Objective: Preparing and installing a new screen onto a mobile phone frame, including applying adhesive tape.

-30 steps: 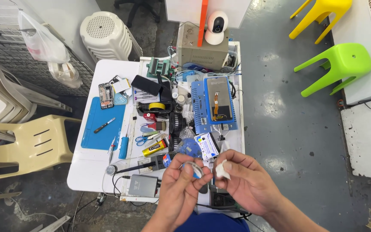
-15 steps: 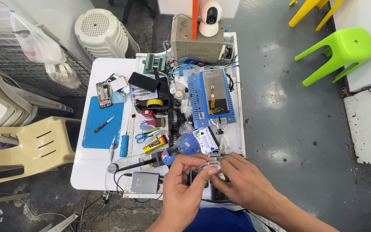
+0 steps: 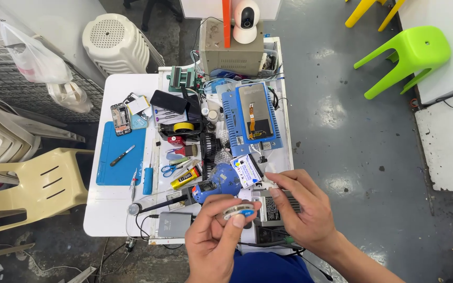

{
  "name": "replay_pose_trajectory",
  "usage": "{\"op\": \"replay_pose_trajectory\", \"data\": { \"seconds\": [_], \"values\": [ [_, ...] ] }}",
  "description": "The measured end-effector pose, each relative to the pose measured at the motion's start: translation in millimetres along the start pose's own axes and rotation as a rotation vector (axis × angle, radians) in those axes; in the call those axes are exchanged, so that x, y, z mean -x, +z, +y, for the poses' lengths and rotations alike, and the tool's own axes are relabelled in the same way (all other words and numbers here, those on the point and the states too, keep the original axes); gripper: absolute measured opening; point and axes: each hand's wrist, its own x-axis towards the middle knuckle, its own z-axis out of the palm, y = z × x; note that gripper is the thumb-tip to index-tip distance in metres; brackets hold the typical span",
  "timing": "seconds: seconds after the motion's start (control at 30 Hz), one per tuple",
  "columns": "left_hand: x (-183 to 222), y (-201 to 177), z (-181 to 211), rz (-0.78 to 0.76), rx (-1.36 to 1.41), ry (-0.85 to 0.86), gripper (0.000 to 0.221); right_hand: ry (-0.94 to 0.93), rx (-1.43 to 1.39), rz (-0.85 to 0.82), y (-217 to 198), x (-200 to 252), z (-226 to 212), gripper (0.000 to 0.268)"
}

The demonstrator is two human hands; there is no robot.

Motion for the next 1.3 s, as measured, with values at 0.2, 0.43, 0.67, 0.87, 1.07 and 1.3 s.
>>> {"op": "replay_pose_trajectory", "data": {
  "seconds": [0.2, 0.43, 0.67, 0.87, 1.07, 1.3],
  "values": [
    [3, -6, -10, -0.050, 0.107, -0.040, 0.024, -0.020, -0.021, 0.017, 2, -4, -4, 0.020],
    [-3, -17, -28, -0.017, 0.092, -0.033, 0.025, 0.607, -0.925, 0.087, 13, 20, 2, 0.024],
    [-13, -30, -53, 0.019, 0.256, -0.179, 0.028, 0.935, -1.220, 0.080, 7, 20, 0, 0.028],
    [-10, -33, -54, -0.016, 0.253, -0.209, 0.032, 0.911, -1.195, -0.060, 2, 22, 0, 0.019],
    [-14, -40, -33, -0.188, 0.093, -0.258, 0.038, 0.700, -1.088, -0.318, -18, 9, -6, 0.025],
    [-15, -35, -23, -0.363, -0.008, -0.318, 0.034, 0.789, -1.276, -0.437, -30, 6, 9, 0.017]
  ]
}}
